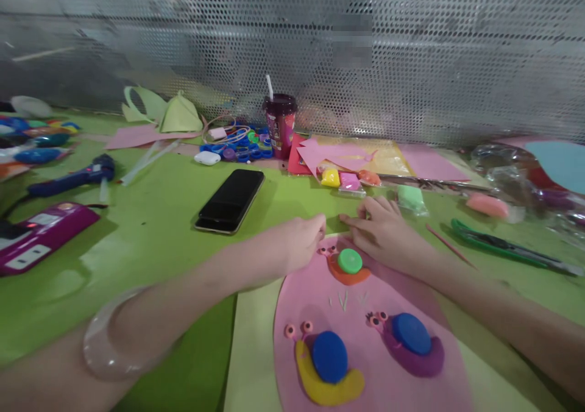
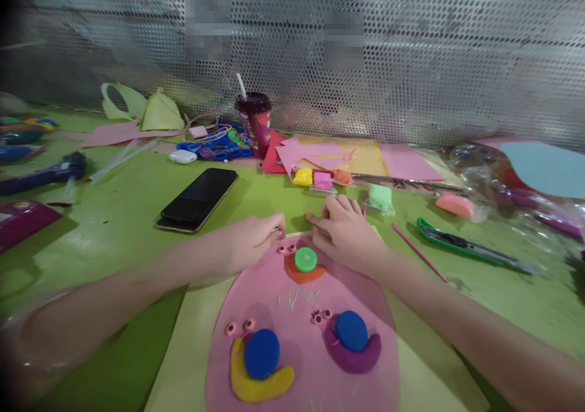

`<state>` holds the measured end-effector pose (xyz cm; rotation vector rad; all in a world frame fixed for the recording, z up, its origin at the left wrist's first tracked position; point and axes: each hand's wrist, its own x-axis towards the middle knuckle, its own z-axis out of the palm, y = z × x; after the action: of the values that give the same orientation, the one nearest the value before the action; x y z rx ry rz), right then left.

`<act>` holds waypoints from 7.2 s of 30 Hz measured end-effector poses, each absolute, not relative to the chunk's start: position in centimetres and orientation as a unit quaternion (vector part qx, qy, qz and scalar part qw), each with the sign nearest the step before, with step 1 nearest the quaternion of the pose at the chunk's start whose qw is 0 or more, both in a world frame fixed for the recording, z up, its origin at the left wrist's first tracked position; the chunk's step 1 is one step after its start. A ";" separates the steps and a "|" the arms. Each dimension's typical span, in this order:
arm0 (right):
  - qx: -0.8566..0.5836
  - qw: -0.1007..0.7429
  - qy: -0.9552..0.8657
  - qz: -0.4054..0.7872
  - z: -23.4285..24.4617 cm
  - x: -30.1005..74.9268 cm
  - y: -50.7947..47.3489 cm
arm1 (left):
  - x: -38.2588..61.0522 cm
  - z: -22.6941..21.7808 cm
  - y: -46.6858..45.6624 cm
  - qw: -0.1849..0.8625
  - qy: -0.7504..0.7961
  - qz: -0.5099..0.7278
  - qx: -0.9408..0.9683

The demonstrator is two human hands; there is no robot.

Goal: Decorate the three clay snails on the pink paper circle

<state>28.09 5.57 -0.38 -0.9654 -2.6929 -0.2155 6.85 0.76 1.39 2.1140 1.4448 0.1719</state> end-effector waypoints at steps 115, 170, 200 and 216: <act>-0.020 0.110 -0.984 -0.136 2.9 27.4 0.7 | 6.0 3.0 0.8 0.304 0.432 0.015 0.849; -0.033 0.096 -0.983 -0.156 2.3 27.2 0.0 | 5.7 3.2 0.8 0.296 0.415 0.012 0.860; -0.045 0.057 -0.996 -0.048 2.6 27.4 -0.3 | 5.8 3.5 0.7 0.307 0.423 -0.017 0.853; -0.028 0.043 -0.995 -0.085 2.2 27.4 -0.2 | 5.8 4.0 0.3 0.322 0.435 -0.068 0.838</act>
<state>27.39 -0.20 2.20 -0.0843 -3.0442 -0.2599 5.84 0.29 4.02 2.1997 1.1431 -0.1779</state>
